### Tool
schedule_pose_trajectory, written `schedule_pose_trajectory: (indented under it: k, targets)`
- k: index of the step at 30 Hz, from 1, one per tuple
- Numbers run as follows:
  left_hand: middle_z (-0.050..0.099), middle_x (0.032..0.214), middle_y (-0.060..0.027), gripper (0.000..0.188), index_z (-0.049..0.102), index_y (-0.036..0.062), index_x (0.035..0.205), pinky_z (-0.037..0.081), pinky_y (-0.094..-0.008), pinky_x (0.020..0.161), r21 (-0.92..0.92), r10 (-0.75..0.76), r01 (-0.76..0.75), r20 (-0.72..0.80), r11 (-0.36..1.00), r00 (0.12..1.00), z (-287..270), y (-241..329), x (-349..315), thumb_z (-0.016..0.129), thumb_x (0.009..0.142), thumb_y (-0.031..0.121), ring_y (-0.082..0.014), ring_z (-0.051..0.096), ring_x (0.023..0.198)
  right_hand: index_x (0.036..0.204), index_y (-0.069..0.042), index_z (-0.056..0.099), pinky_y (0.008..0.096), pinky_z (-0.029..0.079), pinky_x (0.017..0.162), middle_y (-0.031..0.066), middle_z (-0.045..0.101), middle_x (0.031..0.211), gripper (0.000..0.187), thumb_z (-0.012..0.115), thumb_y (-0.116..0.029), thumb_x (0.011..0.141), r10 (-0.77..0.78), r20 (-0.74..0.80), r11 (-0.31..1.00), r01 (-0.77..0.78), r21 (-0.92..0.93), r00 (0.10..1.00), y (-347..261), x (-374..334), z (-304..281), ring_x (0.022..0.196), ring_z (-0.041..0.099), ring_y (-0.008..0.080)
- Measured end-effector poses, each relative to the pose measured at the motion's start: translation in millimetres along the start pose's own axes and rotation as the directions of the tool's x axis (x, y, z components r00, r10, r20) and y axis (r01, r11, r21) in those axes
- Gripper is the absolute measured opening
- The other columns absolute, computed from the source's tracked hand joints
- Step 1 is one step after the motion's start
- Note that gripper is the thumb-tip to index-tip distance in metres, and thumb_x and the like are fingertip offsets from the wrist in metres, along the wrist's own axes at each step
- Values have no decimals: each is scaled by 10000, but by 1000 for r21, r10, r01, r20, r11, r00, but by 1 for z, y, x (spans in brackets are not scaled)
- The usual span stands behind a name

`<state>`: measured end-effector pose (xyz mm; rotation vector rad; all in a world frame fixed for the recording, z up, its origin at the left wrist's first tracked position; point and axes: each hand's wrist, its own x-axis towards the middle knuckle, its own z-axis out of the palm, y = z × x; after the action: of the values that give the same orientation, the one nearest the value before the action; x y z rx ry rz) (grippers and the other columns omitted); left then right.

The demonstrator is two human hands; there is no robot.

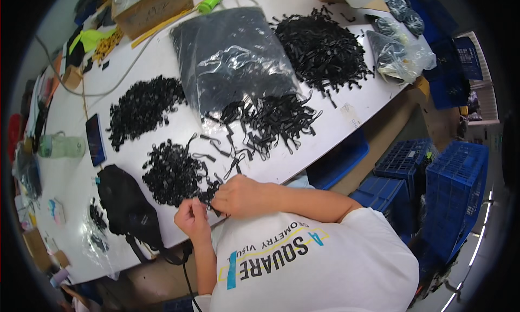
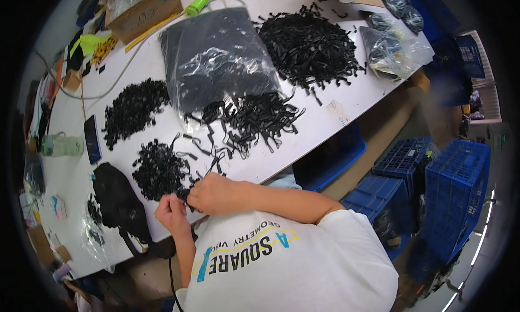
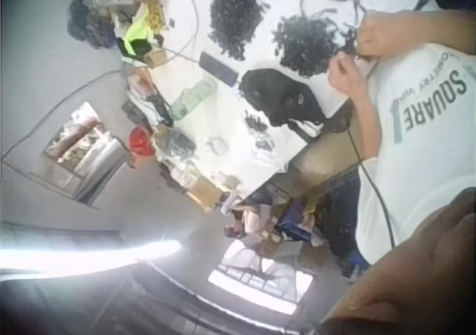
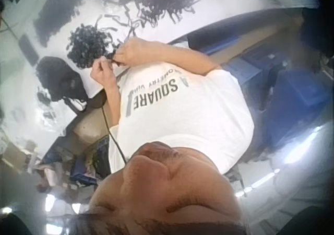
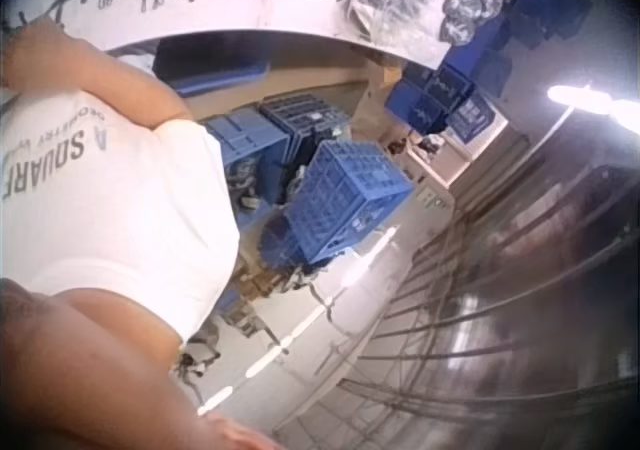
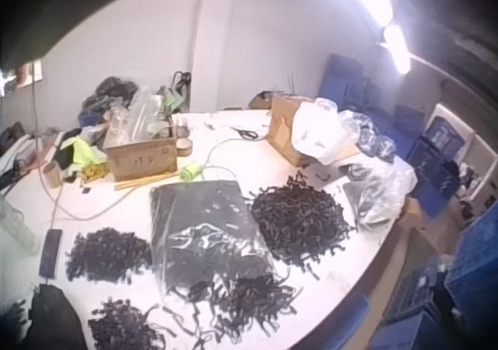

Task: The person sits at a white table and repeatedly picks up small black plastic components and black cables. They insert the plastic pieces into the ends of the cables by hand, creating assembled units. The person places the finished items into a pile on the table. The workspace contains large piles of loose components and plastic bags.

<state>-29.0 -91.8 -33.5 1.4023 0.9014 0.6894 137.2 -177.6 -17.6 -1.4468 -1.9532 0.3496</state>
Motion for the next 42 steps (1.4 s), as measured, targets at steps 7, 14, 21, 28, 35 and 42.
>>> schedule_pose_trajectory:
  k: [7,14,21,28,35,42]
  targets:
    - [572,877,-70,105,663,-65,954,448,-195,550,-210,80,-63,72,976,994,21,13,6,584,898,-24,-86,541,725,749,-50,558,394,460,513,83,559,610,186,682,-178,801,213,-48,935,-190,299,976,4,1,-5,542,584,292]
    - [623,798,-118,125,653,-70,922,482,-282,591,231,387,-431,213,872,897,11,11,15,620,804,-95,-191,601,660,813,-26,561,395,470,516,88,586,644,166,669,-152,797,278,-95,939,-249,239,956,-3,1,-2,566,606,294]
    - [654,800,-152,247,633,-64,954,517,-281,634,346,447,-575,384,741,808,4,6,23,607,729,-162,-215,651,697,835,-13,582,424,491,553,136,645,720,146,650,-133,787,375,118,911,-389,137,920,-2,-1,-5,632,641,329]
    - [660,815,-155,294,648,-56,983,528,-308,651,316,357,-467,348,826,867,9,7,15,615,705,-149,-271,655,692,817,-5,577,436,490,557,148,654,726,154,640,-142,786,415,175,903,-428,37,893,2,0,-5,635,642,340]
    - [675,853,-141,311,650,-72,1034,533,-274,688,203,262,-319,263,926,928,8,5,12,626,733,-144,-194,661,719,823,-15,573,421,496,549,136,650,750,151,632,-152,796,411,91,910,-414,26,907,-1,-2,-1,652,651,316]
    - [674,845,-149,232,653,-69,986,511,-286,649,380,415,-502,292,777,862,13,4,12,617,771,-147,-185,650,741,812,-29,568,405,510,552,115,640,751,132,624,-144,781,378,66,925,-374,-66,923,-2,-6,1,663,662,292]
